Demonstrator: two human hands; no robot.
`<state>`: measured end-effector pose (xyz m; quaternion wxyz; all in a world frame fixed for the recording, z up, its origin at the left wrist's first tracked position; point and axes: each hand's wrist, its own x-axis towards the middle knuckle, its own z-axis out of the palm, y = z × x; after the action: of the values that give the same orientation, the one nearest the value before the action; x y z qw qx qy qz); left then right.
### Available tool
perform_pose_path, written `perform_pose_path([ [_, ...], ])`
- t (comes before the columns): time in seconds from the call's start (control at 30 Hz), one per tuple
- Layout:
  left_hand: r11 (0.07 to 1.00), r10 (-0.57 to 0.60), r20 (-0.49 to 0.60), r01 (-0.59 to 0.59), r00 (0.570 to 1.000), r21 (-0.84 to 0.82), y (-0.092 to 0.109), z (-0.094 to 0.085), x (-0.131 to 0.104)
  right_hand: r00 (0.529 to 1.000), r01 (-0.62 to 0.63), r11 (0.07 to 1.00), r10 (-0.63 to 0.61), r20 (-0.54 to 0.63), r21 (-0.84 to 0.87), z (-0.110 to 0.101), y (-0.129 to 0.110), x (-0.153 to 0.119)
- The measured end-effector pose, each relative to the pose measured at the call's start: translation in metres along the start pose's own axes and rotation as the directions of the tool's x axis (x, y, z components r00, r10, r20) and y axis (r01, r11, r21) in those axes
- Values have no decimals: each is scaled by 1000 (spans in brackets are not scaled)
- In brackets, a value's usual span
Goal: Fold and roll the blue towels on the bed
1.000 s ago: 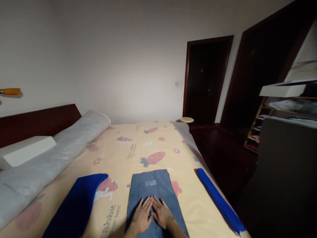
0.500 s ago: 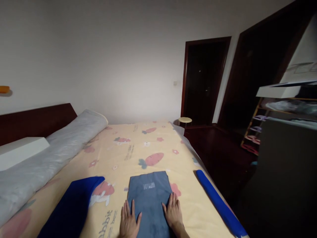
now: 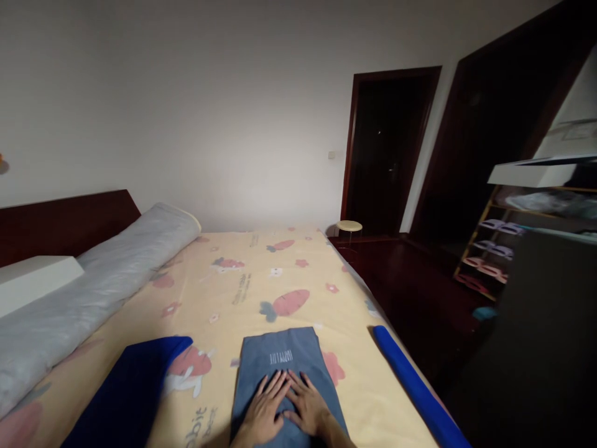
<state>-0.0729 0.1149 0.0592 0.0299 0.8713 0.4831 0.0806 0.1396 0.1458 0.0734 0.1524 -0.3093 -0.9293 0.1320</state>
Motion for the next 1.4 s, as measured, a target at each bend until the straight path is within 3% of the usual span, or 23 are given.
perform_pose_path([
  [0.07,1000,-13,26,13,1000,-12,-11,1,-1,998,-21,1000,20,55,18,-2,10,-2],
  [0.17,969,-239,-93,243,967,37,-22,15,-10,971,-235,972,235,47,2,4,19,-4],
  [0.27,852,-483,-244,516,841,88,-21,33,-17,862,-505,862,502,-75,-42,19,24,-5],
  [0.37,747,-584,-340,652,737,132,-20,44,-18,716,-691,719,665,-214,-77,36,30,-3],
  [0.53,734,-577,-373,662,727,154,-18,45,-15,608,-783,614,725,-324,-96,48,35,3],
  [0.57,749,-564,-371,646,738,146,-16,45,-15,607,-782,617,721,-333,-89,48,32,4],
  [0.6,777,-537,-364,614,761,138,-12,44,-14,639,-752,654,696,-326,-79,47,28,4],
  [0.63,818,-489,-349,559,799,134,-8,44,-13,713,-681,729,636,-295,-71,45,23,5],
  [0.7,910,-342,-299,393,891,132,-1,43,-10,899,-416,909,405,-166,-35,41,10,7],
  [0.73,944,-260,-270,302,927,130,2,42,-7,955,-280,960,278,-99,-3,39,4,8],
  [0.8,978,-143,-215,171,966,116,3,38,1,991,-135,989,136,-10,60,33,-6,12],
  [0.87,985,-122,-168,140,978,99,-3,31,10,993,-115,989,114,20,97,25,-7,17],
  [0.97,977,-194,-96,201,976,76,-21,20,19,996,-74,989,66,61,129,12,8,22],
  [1.07,935,-345,-63,349,937,64,-37,14,20,977,-210,974,205,61,89,8,35,23],
  [1.17,802,-577,-119,588,808,103,-44,16,18,864,-498,867,498,-69,19,18,60,22],
  [1.23,702,-678,-177,700,714,133,-44,20,17,781,-610,793,600,-172,-3,30,70,22],
  [1.27,673,-698,-200,725,688,145,-44,23,16,756,-637,771,621,-210,-13,35,72,22],
  [1.4,667,-681,-258,726,685,166,-42,28,16,706,-691,722,661,-253,-43,40,66,26],
])
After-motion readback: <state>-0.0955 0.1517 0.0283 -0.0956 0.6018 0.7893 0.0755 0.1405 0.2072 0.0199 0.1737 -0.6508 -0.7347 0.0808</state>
